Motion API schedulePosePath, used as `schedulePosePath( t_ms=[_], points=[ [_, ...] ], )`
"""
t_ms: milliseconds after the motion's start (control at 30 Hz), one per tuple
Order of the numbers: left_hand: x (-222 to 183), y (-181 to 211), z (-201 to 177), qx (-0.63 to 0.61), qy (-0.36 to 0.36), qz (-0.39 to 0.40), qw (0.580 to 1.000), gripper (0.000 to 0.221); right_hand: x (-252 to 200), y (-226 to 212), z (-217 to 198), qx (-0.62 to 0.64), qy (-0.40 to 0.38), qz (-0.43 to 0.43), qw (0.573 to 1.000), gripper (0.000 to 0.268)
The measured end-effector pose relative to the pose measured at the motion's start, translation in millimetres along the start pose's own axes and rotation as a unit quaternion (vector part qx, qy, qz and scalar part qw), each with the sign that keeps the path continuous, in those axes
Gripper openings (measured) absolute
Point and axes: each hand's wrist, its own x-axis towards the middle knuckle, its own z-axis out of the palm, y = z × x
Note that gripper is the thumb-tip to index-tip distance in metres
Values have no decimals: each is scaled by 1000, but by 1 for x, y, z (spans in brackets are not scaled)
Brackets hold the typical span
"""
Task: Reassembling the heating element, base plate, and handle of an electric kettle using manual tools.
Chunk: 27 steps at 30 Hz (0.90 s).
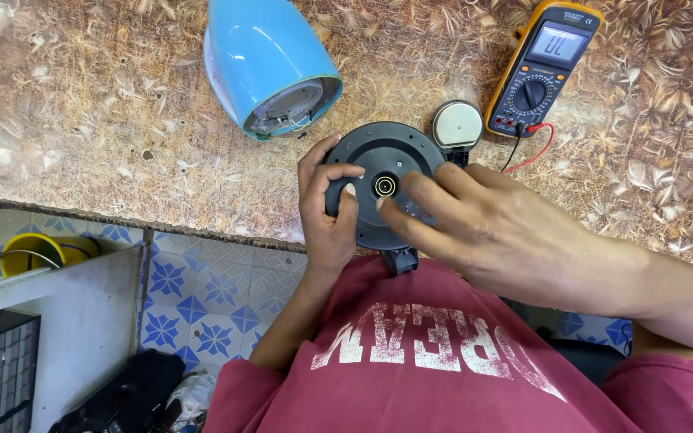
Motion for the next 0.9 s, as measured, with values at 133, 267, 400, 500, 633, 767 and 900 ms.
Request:
schedulePosePath(
  t_ms=[133, 267, 400, 500, 633, 767, 900],
  points=[
    [0, 2, 1, -1, -4, 6, 1000, 28, 0, 5, -2, 99, 3, -42, 994, 56],
    [2, 2, 4, -3, -5, 16, 1000, 26, 3, 3, 1, 111, 17, -38, 993, 40],
    [0, 2, 4, -4, -10, 5, 1000, 27, 4, -1, 6, 61, -1, 12, 998, 29],
    [0, 0, 1, 4, -5, 7, 1000, 24, 2, 1, 5, 69, -37, 29, 997, 28],
    [0, -1, 1, 2, -1, 6, 1000, 25, 3, 3, 6, 75, -10, 3, 997, 16],
    [-2, 0, 1, -3, -6, 3, 1000, 26, 2, 12, 7, 134, -15, -5, 991, 36],
    [-1, 1, 2, 1, 1, 10, 1000, 24, 6, 17, 7, 167, -16, -4, 986, 28]
  ],
)
